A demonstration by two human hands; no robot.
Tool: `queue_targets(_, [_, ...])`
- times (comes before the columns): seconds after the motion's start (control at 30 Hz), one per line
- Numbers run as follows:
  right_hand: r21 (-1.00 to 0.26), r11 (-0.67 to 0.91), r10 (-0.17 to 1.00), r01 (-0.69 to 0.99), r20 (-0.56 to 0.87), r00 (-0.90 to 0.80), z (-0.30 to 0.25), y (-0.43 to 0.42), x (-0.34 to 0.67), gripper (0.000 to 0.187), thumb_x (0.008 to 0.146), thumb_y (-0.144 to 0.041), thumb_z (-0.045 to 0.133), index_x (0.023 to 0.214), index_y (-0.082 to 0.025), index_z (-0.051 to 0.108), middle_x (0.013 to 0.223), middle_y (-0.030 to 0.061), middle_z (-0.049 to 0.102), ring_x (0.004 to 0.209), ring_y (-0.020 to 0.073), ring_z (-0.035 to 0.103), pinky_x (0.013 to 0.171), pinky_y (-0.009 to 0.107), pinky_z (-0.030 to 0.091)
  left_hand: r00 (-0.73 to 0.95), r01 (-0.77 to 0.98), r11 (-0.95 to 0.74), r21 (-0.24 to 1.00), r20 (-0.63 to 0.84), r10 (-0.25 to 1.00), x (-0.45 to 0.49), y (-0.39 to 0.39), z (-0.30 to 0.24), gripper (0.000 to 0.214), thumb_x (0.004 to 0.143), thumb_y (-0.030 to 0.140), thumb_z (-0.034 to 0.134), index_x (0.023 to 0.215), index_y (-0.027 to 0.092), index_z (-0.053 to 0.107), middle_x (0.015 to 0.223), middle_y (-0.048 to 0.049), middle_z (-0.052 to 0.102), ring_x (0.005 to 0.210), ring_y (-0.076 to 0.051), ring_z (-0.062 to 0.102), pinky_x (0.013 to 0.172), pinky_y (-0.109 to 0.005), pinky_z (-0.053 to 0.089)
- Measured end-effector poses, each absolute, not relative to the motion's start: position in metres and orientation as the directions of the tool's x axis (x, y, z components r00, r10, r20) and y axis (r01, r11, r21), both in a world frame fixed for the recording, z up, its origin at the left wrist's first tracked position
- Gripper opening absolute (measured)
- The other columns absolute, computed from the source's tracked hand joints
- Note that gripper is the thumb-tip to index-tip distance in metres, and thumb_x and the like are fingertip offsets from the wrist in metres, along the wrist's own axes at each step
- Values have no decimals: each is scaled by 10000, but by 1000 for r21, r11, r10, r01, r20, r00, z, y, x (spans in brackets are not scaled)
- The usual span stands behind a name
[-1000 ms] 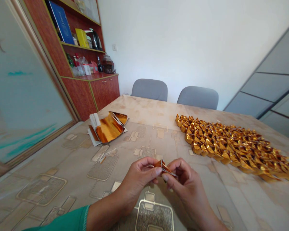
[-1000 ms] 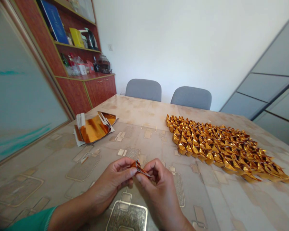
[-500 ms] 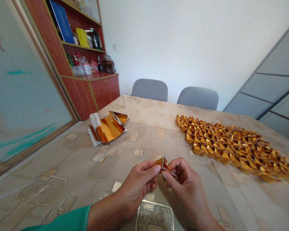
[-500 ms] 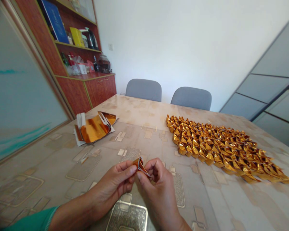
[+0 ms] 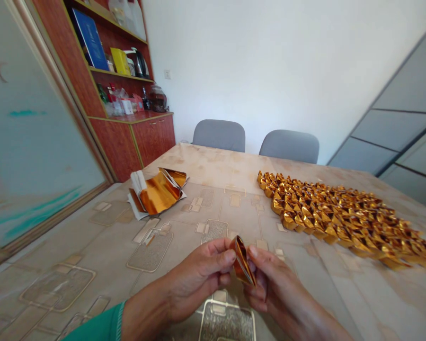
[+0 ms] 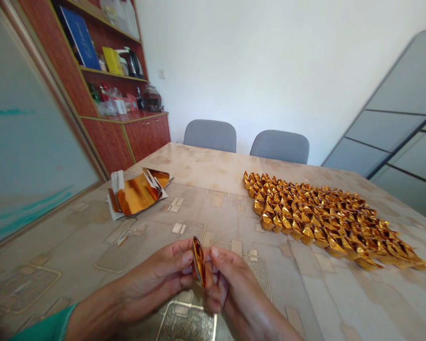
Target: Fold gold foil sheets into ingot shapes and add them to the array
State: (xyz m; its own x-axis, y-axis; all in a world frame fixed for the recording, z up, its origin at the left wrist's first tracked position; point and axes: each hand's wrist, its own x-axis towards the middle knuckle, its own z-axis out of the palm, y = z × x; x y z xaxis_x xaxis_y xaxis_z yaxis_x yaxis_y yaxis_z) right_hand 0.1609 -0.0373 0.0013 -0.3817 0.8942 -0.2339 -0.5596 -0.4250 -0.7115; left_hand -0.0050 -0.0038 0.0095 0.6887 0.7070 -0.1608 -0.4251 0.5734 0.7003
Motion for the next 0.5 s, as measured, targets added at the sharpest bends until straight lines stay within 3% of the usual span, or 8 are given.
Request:
queue_targets(0.13, [-630,-494,843,-600,-178,-507,2,-40,163,255,906,-349,619,756,-145,653,504,-73,401,419,34,275,383,120,272,723,-357,586,727,-182,667,-6,-5,11,213,783,321,718,858,130,662,804,-55,614,770,-159,558,747,-282,395])
queue_targets(0.3, [-538,-573,775,-618,-112,-621,2,-41,162,158,919,-293,616,879,-157,687,486,-98,375,376,26,188,333,108,228,700,-388,614,687,-214,681,-8,-6,10,172,747,292,733,761,139,656,660,19,476,643,-111,448,647,-239,354])
queue_targets(0.5, [-476,-574,777,-666,-59,-627,-7,-40,162,99,927,-209,595,914,-148,672,468,-105,397,362,26,197,336,109,247,713,-426,674,603,-234,660,-7,-7,11,143,717,244,739,774,125,685,637,24,451,590,-85,386,598,-215,326])
